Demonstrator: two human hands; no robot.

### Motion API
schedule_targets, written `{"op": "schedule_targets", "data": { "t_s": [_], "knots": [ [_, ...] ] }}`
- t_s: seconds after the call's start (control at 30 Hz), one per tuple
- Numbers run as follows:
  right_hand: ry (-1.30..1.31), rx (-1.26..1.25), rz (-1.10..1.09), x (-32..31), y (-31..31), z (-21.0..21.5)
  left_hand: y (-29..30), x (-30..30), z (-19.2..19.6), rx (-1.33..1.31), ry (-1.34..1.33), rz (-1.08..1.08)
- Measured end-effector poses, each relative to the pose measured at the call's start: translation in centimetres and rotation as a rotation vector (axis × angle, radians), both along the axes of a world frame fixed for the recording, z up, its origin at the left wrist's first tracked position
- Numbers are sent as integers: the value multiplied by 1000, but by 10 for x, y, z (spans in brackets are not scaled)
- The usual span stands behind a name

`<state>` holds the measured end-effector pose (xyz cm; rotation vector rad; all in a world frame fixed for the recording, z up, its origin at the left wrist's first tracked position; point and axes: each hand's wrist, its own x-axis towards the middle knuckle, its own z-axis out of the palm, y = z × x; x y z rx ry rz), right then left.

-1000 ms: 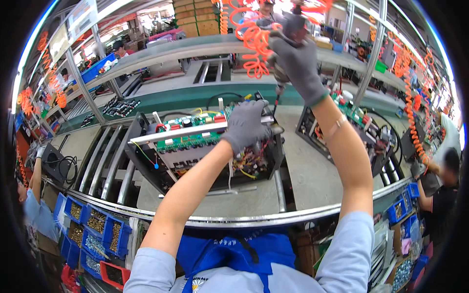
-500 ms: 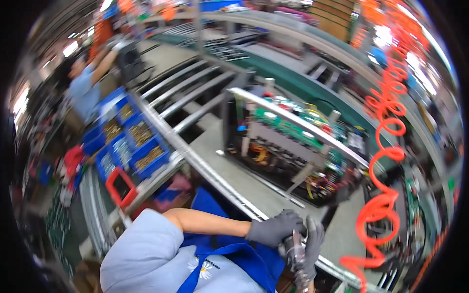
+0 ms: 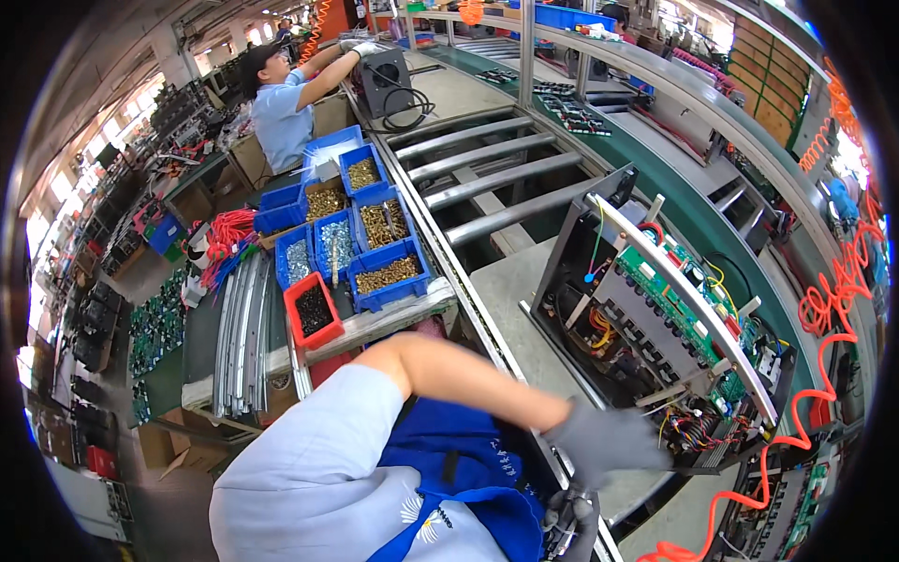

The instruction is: The person assembles an electronic device on a factory line, using a pneumatic screwdriver to fasten screws and organizing wires within the chassis. They handle circuit boards, metal frames, and various small components from nearby bins, securing parts and routing cables throughout the process.

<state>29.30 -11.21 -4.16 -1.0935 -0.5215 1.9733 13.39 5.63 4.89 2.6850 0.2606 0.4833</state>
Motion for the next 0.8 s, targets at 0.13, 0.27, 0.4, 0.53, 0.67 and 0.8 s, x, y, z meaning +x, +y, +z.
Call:
{"op": "schedule_targets", "data": {
  "t_s": [0.13,0.27,0.4,0.53,0.67,0.8],
  "knots": [
    [39,25,-23,31,-10,-62,56,41,128,165,-315,-10],
    [-1,45,-156,-1,-11,14,156,97,183,225,26,147],
    [220,31,-188,0,-23,-3,262,91,315,-209,-101,320],
    [430,-41,-128,16,-29,-14,268,65,329,-113,-54,449],
    [336,28,57,10,-30,-2,391,-82,268,1296,244,-243],
    [57,109,-84,-8,-31,6,329,-171,163,626,697,485]
  ]
}}
